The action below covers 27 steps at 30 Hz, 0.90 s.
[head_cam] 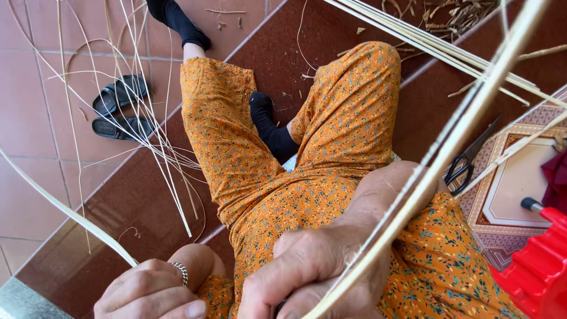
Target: The person sits on the floor and uses a knife to split long bamboo strips into thinner strands. They hold the strip with one hand and draw the knife along its length to peel off thin layers, repeating the process on multiple pieces.
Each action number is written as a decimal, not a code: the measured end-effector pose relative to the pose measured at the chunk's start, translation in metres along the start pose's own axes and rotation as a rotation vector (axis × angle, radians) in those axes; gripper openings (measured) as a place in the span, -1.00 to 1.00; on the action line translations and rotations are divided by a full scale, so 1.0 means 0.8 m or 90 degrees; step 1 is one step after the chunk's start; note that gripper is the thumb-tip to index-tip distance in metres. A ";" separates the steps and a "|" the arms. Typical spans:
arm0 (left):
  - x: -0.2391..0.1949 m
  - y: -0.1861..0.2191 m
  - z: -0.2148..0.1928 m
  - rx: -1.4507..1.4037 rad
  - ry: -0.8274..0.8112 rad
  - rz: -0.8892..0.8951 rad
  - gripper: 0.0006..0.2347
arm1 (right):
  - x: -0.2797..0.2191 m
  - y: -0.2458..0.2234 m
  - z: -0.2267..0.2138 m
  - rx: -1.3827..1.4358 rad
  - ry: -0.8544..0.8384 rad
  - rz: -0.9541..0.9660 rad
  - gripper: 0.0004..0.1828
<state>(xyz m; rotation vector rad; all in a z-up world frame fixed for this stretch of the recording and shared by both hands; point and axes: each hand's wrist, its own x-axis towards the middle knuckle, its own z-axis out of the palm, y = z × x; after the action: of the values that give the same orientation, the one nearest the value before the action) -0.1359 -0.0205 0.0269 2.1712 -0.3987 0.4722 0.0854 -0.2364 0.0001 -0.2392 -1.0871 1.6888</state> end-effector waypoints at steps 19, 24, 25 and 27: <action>0.022 -0.095 0.070 -0.168 0.189 -0.217 -0.87 | -0.055 0.002 -0.073 0.078 0.443 -0.154 -0.37; 0.023 -0.113 0.076 -0.195 0.217 -0.169 -0.90 | -0.039 0.015 -0.123 0.044 0.475 -0.115 -0.36; 0.024 -0.117 0.078 -0.205 0.227 -0.162 -0.91 | -0.036 0.017 -0.130 0.042 0.493 -0.108 -0.36; 0.022 -0.119 0.083 -0.196 0.220 -0.173 -0.93 | -0.033 0.024 -0.147 0.087 0.529 -0.088 -0.35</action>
<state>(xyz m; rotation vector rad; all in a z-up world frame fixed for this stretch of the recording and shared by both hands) -0.0659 -0.0205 -0.0677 1.7692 0.0160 0.5779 0.1568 -0.1959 -0.0898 -0.6874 -0.3548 1.3227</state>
